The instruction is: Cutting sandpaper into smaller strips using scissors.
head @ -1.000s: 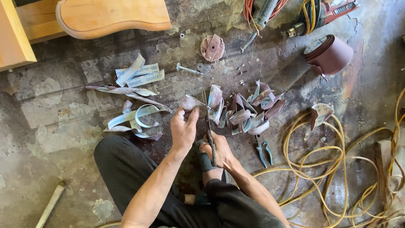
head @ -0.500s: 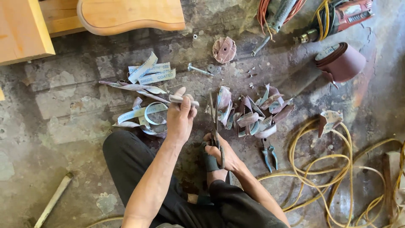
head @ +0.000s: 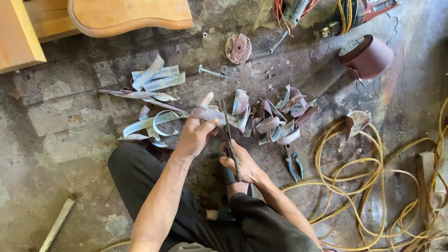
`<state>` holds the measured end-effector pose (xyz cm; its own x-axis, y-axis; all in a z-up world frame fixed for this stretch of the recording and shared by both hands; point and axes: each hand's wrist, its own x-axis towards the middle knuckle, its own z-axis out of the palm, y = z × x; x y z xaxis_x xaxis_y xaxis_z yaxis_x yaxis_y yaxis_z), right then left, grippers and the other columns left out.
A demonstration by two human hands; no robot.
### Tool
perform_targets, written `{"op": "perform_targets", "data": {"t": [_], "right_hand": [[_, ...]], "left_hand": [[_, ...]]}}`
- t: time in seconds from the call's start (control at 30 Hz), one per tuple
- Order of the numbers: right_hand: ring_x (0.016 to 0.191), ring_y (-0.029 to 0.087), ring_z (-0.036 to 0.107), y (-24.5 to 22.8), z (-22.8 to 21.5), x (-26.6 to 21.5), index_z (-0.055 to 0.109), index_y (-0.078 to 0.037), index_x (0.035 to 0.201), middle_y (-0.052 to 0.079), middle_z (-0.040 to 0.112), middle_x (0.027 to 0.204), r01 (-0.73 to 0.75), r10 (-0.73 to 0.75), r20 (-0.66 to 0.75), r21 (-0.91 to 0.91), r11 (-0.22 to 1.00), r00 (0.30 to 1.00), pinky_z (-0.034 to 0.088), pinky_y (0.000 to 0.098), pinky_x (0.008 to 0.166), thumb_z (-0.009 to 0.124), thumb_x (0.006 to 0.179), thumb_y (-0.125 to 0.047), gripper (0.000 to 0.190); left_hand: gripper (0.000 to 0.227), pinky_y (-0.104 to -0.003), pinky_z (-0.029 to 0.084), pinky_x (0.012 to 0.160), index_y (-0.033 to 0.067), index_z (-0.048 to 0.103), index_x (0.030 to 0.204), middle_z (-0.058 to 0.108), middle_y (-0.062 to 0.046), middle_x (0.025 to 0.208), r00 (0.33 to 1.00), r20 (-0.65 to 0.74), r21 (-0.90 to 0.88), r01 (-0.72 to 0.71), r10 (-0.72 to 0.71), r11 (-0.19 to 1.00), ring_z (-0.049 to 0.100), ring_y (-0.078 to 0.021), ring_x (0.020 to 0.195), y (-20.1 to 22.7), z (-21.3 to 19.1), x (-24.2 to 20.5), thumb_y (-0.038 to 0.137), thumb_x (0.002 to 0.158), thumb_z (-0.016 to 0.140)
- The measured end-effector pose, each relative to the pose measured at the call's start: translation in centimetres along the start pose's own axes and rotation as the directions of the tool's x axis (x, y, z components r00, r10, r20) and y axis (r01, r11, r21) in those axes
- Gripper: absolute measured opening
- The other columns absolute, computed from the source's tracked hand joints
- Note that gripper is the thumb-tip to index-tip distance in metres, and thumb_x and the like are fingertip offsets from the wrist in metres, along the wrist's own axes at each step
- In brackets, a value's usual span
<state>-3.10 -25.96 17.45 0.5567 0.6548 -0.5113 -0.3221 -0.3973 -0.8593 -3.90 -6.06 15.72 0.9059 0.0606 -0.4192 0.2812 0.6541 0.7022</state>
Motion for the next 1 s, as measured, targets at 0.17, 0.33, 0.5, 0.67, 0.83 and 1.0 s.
{"op": "perform_targets", "data": {"t": [0.17,0.33,0.5,0.67,0.83,1.0], "right_hand": [[0.084,0.022,0.054,-1.3,0.1,-0.6,0.053,-0.003,0.111,0.011,0.054,0.090,0.008,-0.010,-0.027,-0.084,0.996,1.000,0.048,0.0371,0.081,0.064,0.082,-0.028,0.040],[0.085,0.024,0.055,-2.5,0.5,-1.2,0.053,-0.003,0.112,0.013,0.055,0.091,0.011,-0.015,-0.029,-0.134,0.991,0.999,0.048,0.0380,0.082,0.064,0.081,-0.026,0.040],[0.077,0.024,0.061,-2.0,0.4,-1.3,0.052,-0.001,0.098,0.013,0.061,0.081,-0.029,0.023,-0.050,-0.118,0.993,0.998,0.051,0.0385,0.074,0.065,0.080,-0.022,0.030],[0.068,0.024,0.059,-2.6,-0.6,-1.5,0.055,-0.001,0.090,0.015,0.060,0.072,-0.033,-0.008,-0.125,-0.324,0.946,0.992,0.050,0.0396,0.066,0.063,0.080,-0.020,0.023],[0.060,0.022,0.060,-2.6,-0.8,-1.8,0.056,-0.002,0.089,0.013,0.059,0.066,-0.064,-0.009,-0.169,-0.420,0.905,0.985,0.050,0.0375,0.061,0.060,0.080,-0.021,0.022],[0.064,0.017,0.056,-1.0,0.4,-2.7,0.057,-0.003,0.091,0.006,0.058,0.069,-0.156,0.136,-0.257,-0.056,0.986,0.957,0.047,0.0329,0.061,0.058,0.084,-0.019,0.018]], "left_hand": [[0.075,-0.023,0.051,0.094,0.0035,0.026,0.164,0.062,-0.002,0.117,0.998,0.022,0.051,-0.068,0.067,0.996,0.061,-0.0084,0.103,0.8,0.9,-0.8,0.000,0.098,0.061],[0.075,-0.022,0.049,0.077,0.0036,0.024,0.165,0.066,-0.001,0.102,0.996,0.029,0.143,-0.082,0.078,0.986,0.057,-0.0062,0.085,1.2,0.8,-1.7,0.003,0.100,0.061],[0.074,-0.021,0.049,0.079,0.0026,0.025,0.165,0.065,0.001,0.101,0.992,0.056,0.187,-0.122,0.113,0.975,0.056,-0.0050,0.087,1.2,0.8,-1.7,0.002,0.100,0.061],[0.067,-0.021,0.051,0.087,0.0016,0.032,0.159,0.067,0.000,0.106,0.988,0.054,0.082,-0.146,0.142,0.986,0.062,-0.0062,0.096,0.8,0.8,-0.7,0.000,0.099,0.061],[0.026,-0.028,0.061,0.083,-0.0040,0.063,0.124,0.075,-0.010,0.103,0.996,-0.006,0.091,-0.085,0.086,0.992,0.071,-0.0150,0.089,-0.5,1.3,0.0,0.000,0.098,0.064],[0.007,-0.028,0.055,0.074,-0.0002,0.070,0.105,0.072,-0.009,0.096,0.992,-0.124,-0.307,-0.042,0.004,0.951,0.066,-0.0158,0.081,-4.9,1.5,1.5,-0.002,0.100,0.066]]}}
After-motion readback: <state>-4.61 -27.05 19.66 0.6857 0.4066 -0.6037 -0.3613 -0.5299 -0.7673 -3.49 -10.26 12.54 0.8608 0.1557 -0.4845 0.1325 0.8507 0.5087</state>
